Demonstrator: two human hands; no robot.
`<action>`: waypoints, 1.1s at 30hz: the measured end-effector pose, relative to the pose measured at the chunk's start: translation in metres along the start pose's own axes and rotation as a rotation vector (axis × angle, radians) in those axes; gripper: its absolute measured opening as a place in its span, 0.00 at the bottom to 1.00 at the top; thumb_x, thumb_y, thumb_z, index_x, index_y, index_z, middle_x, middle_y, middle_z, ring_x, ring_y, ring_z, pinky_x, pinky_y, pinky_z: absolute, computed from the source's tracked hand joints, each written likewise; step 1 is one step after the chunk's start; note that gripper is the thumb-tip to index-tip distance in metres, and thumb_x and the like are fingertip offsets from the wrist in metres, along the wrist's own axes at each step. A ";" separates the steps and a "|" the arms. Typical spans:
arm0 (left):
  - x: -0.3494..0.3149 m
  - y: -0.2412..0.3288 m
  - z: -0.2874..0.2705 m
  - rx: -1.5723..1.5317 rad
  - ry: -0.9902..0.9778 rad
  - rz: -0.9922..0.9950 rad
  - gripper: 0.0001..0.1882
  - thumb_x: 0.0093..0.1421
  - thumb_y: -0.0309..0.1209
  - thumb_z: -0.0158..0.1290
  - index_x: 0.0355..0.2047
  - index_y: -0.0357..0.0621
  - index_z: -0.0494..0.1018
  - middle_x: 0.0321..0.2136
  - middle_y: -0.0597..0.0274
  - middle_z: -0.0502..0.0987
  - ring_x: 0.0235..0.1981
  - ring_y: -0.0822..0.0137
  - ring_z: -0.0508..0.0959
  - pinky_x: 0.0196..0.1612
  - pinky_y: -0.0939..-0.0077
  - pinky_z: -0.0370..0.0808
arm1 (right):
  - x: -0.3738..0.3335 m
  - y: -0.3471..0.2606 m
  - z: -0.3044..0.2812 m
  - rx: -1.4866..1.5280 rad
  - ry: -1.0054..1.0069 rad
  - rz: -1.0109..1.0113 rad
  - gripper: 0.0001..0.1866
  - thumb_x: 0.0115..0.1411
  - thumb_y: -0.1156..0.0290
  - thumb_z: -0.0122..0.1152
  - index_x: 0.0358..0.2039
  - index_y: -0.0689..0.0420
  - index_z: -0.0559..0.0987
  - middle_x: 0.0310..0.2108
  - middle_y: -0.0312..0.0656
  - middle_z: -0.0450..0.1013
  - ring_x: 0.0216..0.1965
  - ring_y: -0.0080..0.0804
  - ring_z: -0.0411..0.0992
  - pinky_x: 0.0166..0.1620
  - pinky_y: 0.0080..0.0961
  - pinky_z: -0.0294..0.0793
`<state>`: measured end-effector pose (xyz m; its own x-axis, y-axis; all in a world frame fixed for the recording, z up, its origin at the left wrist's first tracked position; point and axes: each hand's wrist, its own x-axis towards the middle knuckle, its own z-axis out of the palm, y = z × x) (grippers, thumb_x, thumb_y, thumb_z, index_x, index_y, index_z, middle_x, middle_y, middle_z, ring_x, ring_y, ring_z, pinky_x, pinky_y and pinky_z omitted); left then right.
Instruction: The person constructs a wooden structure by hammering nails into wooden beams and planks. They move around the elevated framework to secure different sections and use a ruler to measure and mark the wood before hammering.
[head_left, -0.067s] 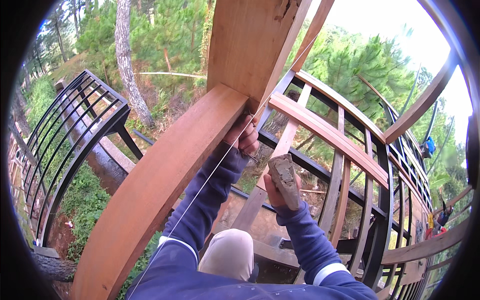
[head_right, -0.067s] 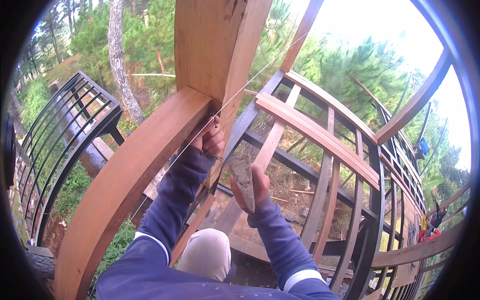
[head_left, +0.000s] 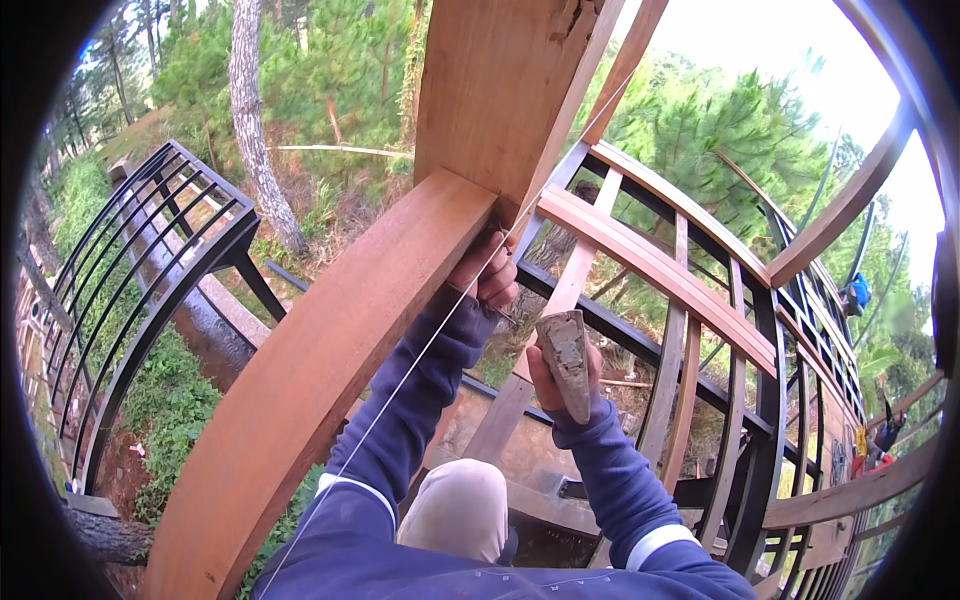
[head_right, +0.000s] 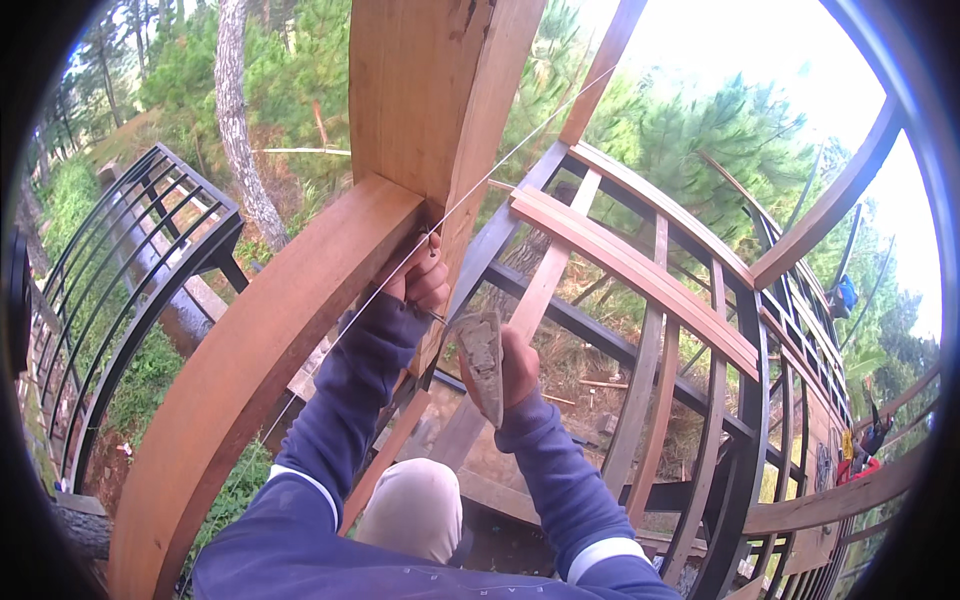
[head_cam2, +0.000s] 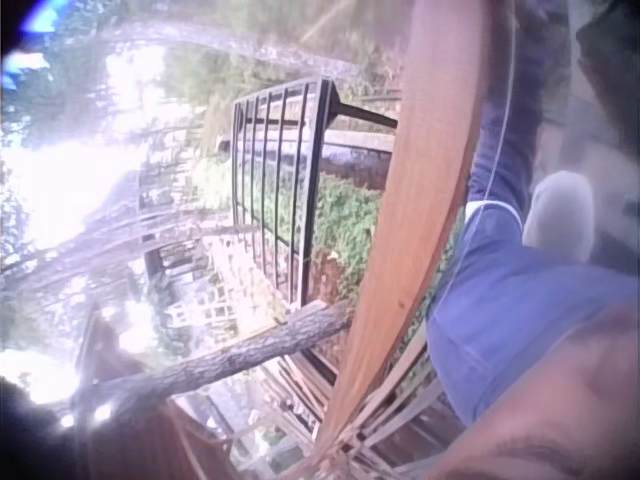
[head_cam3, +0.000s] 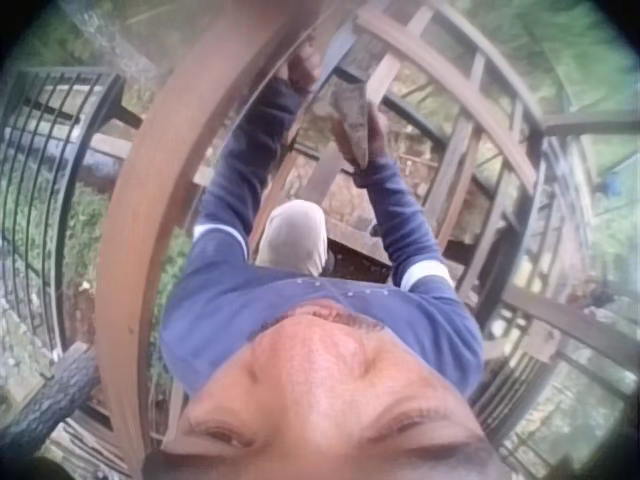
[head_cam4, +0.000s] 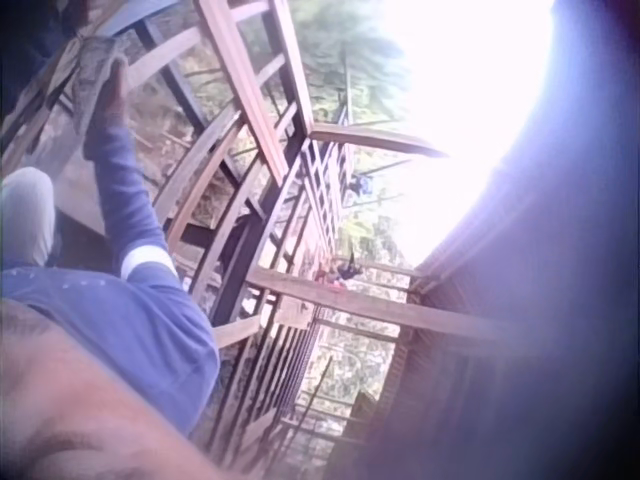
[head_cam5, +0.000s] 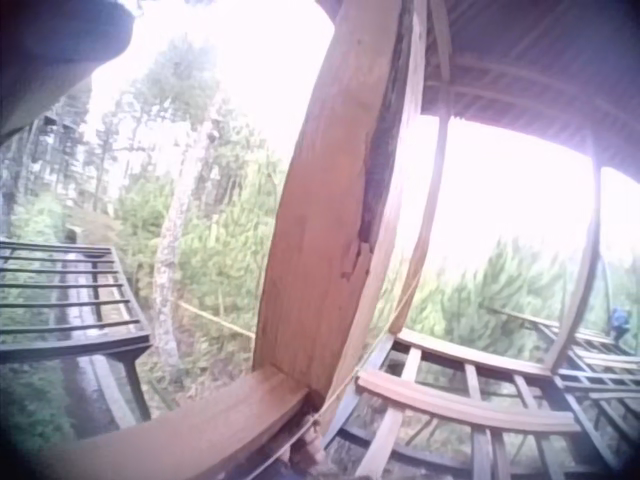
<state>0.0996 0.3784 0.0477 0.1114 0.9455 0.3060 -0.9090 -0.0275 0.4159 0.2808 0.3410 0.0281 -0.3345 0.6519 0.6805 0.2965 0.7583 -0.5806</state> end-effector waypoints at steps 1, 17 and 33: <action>0.000 0.001 0.001 -0.005 -0.001 -0.001 0.08 0.58 0.32 0.51 0.33 0.43 0.67 0.11 0.76 0.50 0.09 0.80 0.51 0.12 0.84 0.49 | 0.005 0.002 0.005 0.029 0.039 -0.029 0.13 0.44 0.76 0.63 0.31 0.61 0.71 0.22 0.42 0.70 0.22 0.35 0.71 0.27 0.25 0.70; 0.007 -0.002 -0.018 0.017 -0.188 -0.004 0.11 0.62 0.38 0.46 0.35 0.42 0.66 0.07 0.75 0.52 0.06 0.80 0.51 0.10 0.83 0.49 | 0.054 0.020 0.012 -0.045 -0.017 -0.167 0.14 0.41 0.75 0.65 0.28 0.59 0.70 0.18 0.42 0.70 0.19 0.37 0.72 0.24 0.26 0.70; 0.006 -0.005 -0.033 0.006 -0.182 -0.040 0.11 0.60 0.40 0.48 0.36 0.47 0.67 0.06 0.75 0.54 0.06 0.79 0.52 0.10 0.84 0.48 | 0.062 0.019 0.003 -0.224 -0.117 -0.124 0.11 0.43 0.74 0.61 0.27 0.59 0.69 0.20 0.47 0.68 0.22 0.47 0.71 0.25 0.33 0.70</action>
<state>0.0914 0.3953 0.0193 0.2191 0.8716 0.4386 -0.9000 0.0069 0.4359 0.2633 0.3958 0.0575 -0.4773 0.5607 0.6766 0.4334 0.8200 -0.3738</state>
